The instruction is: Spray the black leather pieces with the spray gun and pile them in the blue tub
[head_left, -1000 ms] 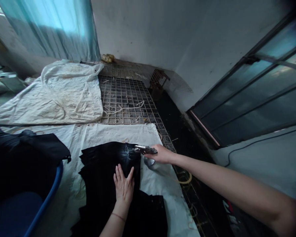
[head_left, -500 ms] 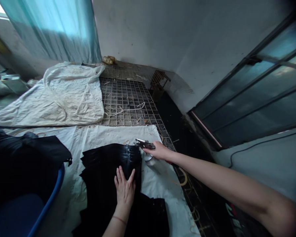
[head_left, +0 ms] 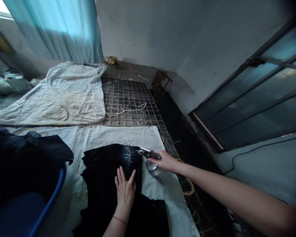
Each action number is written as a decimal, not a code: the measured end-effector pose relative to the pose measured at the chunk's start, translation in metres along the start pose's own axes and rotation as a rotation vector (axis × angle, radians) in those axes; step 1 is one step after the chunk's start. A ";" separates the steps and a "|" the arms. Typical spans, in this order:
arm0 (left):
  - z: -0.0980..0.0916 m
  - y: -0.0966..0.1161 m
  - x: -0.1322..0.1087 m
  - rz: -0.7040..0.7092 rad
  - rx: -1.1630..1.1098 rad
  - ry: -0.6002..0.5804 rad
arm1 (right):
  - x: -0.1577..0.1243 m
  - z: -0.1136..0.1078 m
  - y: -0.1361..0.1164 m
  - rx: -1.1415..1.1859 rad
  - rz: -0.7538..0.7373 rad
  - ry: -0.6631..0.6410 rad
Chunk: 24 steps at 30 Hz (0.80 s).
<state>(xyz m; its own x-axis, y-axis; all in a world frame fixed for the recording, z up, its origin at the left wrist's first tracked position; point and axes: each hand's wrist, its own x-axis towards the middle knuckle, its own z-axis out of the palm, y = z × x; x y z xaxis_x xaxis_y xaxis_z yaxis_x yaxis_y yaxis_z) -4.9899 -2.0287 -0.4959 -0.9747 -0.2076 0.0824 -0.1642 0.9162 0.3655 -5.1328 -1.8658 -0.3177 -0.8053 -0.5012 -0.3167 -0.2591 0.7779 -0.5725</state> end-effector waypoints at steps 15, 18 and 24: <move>-0.005 0.002 0.000 -0.001 0.041 -0.008 | -0.034 -0.039 0.079 0.561 0.155 0.444; -0.008 0.003 0.000 0.000 0.050 -0.015 | -0.027 -0.041 0.104 0.659 0.150 0.509; -0.012 0.006 0.001 0.001 0.082 -0.029 | -0.029 -0.042 0.131 0.766 0.191 0.469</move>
<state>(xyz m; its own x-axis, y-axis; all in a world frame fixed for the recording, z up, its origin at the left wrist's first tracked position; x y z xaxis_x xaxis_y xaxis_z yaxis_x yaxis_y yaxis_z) -4.9903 -2.0273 -0.4822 -0.9786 -0.1980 0.0555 -0.1742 0.9415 0.2884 -5.1659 -1.7332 -0.3519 -0.9754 -0.0546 -0.2136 0.1900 0.2835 -0.9400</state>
